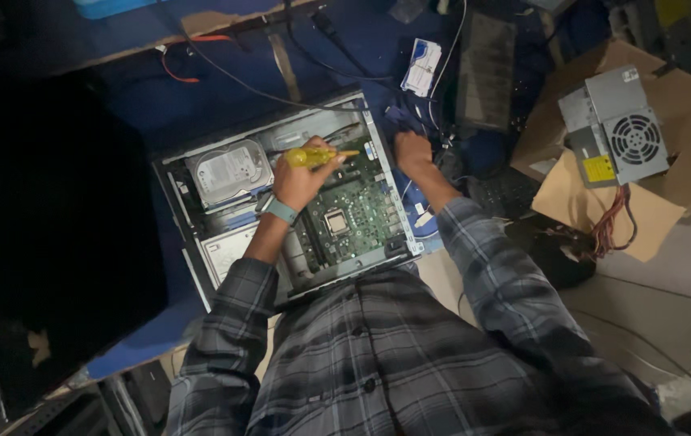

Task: The person uses a yellow screwdriver to tighten screws on the motherboard inside an open desktop computer case. They repeatedly reposition the screwdriver and adjust their grip while working on different screw locations on the board.

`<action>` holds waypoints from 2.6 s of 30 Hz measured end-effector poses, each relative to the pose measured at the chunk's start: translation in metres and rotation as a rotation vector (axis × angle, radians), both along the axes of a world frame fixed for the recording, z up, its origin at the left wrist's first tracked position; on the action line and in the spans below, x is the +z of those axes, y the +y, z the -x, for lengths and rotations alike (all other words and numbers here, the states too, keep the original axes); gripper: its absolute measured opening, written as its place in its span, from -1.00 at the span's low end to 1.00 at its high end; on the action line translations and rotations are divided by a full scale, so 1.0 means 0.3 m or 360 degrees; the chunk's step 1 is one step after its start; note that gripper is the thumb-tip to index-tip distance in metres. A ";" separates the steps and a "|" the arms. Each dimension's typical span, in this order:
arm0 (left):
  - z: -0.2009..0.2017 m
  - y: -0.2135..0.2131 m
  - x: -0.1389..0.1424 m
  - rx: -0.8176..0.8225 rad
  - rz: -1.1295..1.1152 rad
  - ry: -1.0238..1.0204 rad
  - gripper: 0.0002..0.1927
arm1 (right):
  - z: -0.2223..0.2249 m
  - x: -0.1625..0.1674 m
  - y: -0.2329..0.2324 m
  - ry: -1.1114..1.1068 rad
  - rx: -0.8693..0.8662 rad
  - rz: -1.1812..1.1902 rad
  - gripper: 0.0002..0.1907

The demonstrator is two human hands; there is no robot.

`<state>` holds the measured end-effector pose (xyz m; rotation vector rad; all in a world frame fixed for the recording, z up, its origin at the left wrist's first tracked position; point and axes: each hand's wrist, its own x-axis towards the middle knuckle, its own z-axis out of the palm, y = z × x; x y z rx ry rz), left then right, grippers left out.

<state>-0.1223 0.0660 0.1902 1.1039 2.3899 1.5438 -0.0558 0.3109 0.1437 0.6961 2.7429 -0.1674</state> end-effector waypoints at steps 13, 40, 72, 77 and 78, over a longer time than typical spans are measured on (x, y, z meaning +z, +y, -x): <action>0.019 0.043 -0.038 0.0024 0.0200 -0.0003 -0.61 | -0.065 0.228 -0.087 0.1478 -0.0183 0.1792 -0.75; -0.044 0.030 -0.097 -0.0364 0.0016 0.0059 -0.85 | -0.281 0.436 -0.544 0.1889 0.0444 0.1128 -0.61; -0.112 -0.166 -0.211 0.0205 -0.0005 -0.0235 -0.84 | -0.309 0.381 -0.575 0.1424 0.0580 0.1557 -0.76; -0.160 -0.223 -0.225 0.0366 -0.0212 -0.0685 -0.80 | -0.343 0.370 -0.559 0.1345 0.0583 0.1556 -0.79; -0.169 -0.238 -0.225 0.0376 -0.0297 -0.0730 -0.80 | -0.347 0.364 -0.551 0.1324 0.0578 0.1567 -0.80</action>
